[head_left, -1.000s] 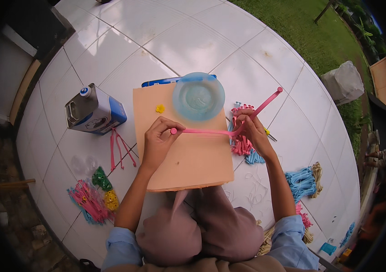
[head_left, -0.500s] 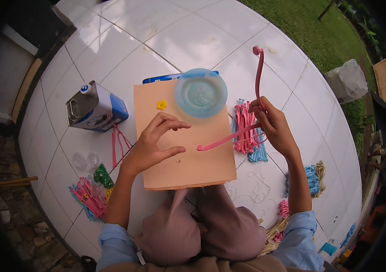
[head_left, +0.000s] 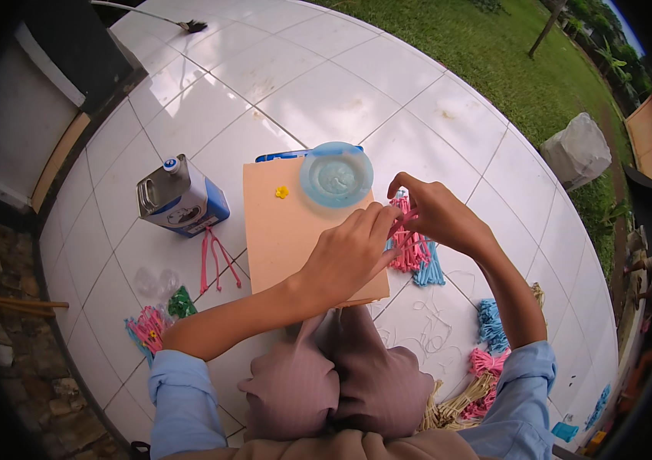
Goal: The person applies adhesive from a blue bowl to long pink strips using their fingers, then stacks the treated strips together.
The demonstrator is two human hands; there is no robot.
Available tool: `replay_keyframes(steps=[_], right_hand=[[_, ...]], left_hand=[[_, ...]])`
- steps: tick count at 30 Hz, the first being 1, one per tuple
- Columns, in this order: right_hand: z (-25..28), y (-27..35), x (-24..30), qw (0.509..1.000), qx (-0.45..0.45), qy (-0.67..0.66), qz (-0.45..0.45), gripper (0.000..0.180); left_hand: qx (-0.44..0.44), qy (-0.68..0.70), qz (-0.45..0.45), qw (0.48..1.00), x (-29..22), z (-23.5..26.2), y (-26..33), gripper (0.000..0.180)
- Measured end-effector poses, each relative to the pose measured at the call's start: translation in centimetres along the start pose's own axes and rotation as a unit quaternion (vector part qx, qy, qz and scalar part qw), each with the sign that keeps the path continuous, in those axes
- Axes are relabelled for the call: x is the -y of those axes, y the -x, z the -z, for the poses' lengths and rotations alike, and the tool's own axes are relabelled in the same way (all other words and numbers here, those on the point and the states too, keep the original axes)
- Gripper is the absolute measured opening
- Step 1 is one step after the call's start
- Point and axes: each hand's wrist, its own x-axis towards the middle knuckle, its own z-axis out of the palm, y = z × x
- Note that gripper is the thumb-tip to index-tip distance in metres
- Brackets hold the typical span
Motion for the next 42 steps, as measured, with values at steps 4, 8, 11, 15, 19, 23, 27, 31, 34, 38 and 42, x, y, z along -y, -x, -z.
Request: replay_keyframes(steps=[4, 8, 11, 15, 19, 23, 27, 31, 34, 38, 42], right_hand=[[-0.5, -0.7, -0.4, 0.995, 0.084, 0.042, 0.022, 0.049], [-2.0, -1.3, -2.2, 0.987, 0.131, 0.035, 0.086, 0.062], [-2.9, -1.8, -4.4, 0.975, 0.131, -0.172, 0.052, 0.067], [-6.0, -2.6, -7.5, 0.945, 0.096, -0.308, 0.058, 0.064], [-7.6, -3.8, -8.6, 0.942, 0.052, -0.324, 0.067, 0.059], [-8.3, -4.3, -9.1, 0.945, 0.045, -0.32, 0.042, 0.059], [-8.4, -4.3, -9.5, 0.947, 0.04, -0.319, 0.028, 0.058], [-9.0, -4.0, -9.8, 0.949, 0.0, -0.311, 0.051, 0.057], [-9.4, -3.7, -10.3, 0.95, -0.017, -0.306, 0.061, 0.056], [-9.4, -3.5, -10.2, 0.955, -0.024, -0.288, 0.062, 0.056], [-9.6, -3.4, -10.4, 0.951, -0.027, -0.302, 0.057, 0.054]], left_hand=[[-0.003, -0.022, 0.012, 1.0, 2.8, -0.8, 0.4, 0.022], [0.053, -0.01, 0.082, 0.995, 5.2, -0.7, 0.5, 0.013], [0.087, 0.09, 0.157, 0.98, 6.9, -1.4, 1.1, 0.014], [0.004, 0.116, 0.09, 0.989, 9.7, -3.3, 2.9, 0.014], [-0.047, 0.08, 0.086, 0.992, 11.0, -4.6, 3.8, 0.015], [-0.082, 0.003, 0.037, 0.996, 12.0, -4.9, 4.0, 0.016], [-0.095, -0.054, 0.002, 0.994, 12.6, -5.4, 3.9, 0.021], [-0.105, -0.059, 0.016, 0.993, 12.4, -5.6, 3.8, 0.022], [-0.106, -0.049, 0.019, 0.993, 12.5, -5.7, 3.9, 0.025], [-0.099, -0.059, 0.018, 0.993, 12.4, -5.8, 3.9, 0.026], [-0.104, -0.066, 0.022, 0.992, 12.4, -6.0, 3.9, 0.026]])
